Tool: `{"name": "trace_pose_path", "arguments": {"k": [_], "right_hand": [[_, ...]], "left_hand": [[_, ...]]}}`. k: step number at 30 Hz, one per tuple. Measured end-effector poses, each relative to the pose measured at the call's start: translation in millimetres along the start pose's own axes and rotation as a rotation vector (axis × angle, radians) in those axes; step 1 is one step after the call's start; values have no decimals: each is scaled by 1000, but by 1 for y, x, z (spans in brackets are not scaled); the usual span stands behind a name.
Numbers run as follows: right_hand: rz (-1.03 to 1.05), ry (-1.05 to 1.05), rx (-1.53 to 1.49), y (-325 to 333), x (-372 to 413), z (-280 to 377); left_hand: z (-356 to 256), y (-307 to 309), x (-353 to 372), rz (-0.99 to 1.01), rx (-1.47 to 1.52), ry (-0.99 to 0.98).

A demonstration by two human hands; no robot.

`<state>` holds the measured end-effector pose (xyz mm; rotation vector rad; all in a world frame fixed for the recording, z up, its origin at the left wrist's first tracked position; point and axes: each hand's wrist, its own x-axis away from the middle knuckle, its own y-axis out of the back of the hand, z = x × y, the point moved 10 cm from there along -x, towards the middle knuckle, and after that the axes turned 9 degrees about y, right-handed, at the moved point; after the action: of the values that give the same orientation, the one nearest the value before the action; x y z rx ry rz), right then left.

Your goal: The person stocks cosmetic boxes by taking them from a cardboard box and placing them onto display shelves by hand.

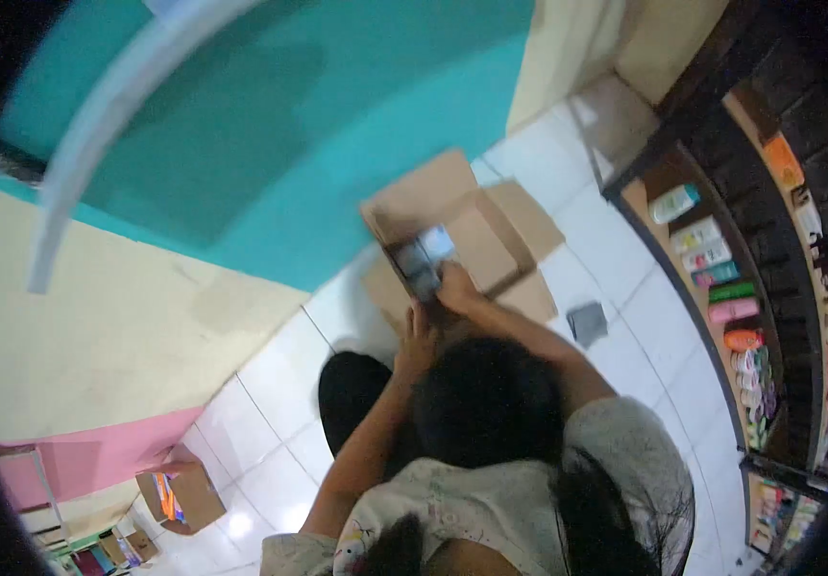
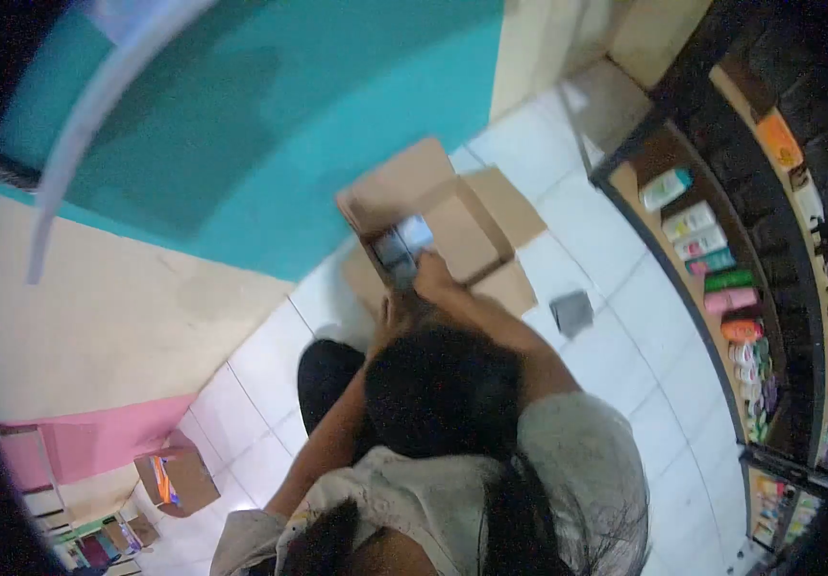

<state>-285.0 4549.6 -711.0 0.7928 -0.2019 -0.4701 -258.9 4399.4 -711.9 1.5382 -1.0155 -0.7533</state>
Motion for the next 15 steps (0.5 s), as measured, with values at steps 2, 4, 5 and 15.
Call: {"name": "trace_pose_path", "arguments": {"k": [2, 4, 5, 15], "right_hand": [[-70, -129, -254, 9, 14, -3], [168, -48, -27, -22, -1, -42], [206, -107, -129, -8, 1, -35], [-92, -288, -798, 59, 29, -53]], "left_hand": [[-2, 29, -7, -20, -54, 2], [-12, 111, -15, 122, -52, 70], [-20, 183, -28, -77, 85, -19], [-70, 710, -38, -1285, -363, -105]]}}
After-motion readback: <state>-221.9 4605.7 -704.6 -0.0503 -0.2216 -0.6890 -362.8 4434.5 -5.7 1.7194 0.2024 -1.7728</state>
